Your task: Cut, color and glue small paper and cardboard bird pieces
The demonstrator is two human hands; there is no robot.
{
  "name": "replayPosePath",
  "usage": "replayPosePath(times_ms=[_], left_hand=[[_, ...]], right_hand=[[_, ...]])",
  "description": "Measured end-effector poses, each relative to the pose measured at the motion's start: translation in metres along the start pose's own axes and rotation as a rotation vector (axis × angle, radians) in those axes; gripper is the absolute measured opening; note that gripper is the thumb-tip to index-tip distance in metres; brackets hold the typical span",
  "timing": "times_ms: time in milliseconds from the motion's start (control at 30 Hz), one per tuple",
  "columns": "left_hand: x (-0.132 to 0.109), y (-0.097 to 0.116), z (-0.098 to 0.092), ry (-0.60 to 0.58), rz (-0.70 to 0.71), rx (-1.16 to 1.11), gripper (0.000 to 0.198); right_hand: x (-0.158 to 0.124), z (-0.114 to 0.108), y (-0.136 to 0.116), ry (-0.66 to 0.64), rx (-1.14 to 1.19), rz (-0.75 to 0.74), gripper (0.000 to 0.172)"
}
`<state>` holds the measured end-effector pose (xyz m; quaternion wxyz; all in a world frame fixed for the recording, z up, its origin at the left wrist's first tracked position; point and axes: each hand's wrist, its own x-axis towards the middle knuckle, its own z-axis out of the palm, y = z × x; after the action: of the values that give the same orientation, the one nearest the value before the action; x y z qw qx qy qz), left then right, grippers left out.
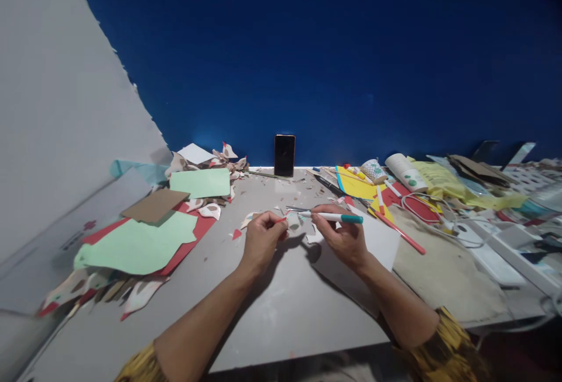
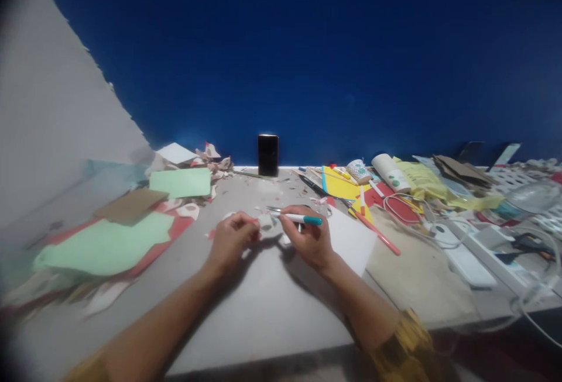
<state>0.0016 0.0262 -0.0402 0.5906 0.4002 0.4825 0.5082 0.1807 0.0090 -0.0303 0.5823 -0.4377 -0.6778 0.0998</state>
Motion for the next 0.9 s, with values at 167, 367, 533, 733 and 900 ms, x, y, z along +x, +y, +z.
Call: replayPosePath(times_ms=[167, 367, 533, 733, 900], left_hand=[[-0.0011, 0.0014, 0.0002, -0.003, -0.020, -0.014, 0.020], [-0.0041, 0.0037, 0.0023, 0.012, -0.029, -0.012, 0.019], [-0.0033, 0.0023, 0.0028, 0.015, -0.038, -0.029, 0.019], [-0.0040, 0.0042, 0.0030, 0.024, -0.017, -0.013, 0.018], [-0.0057, 0.0058, 0.0036, 0.023, -0.049, -0.048, 0.021]], right_hand=[[0.0003, -0.0007, 0.0000, -0.031, 0.007, 0.033, 0.012], [0.0022, -0.0024, -0.0006, -0.016, -0.030, 0.034, 0.012], [0.0019, -0.0033, 0.0008, -0.015, -0.068, 0.078, 0.014], [0.0010, -0.0037, 0.0035, -0.060, -0.055, 0.087, 0.016], [0.0028, -0.0050, 0.0045, -0.012, -0.118, 0.059, 0.015]])
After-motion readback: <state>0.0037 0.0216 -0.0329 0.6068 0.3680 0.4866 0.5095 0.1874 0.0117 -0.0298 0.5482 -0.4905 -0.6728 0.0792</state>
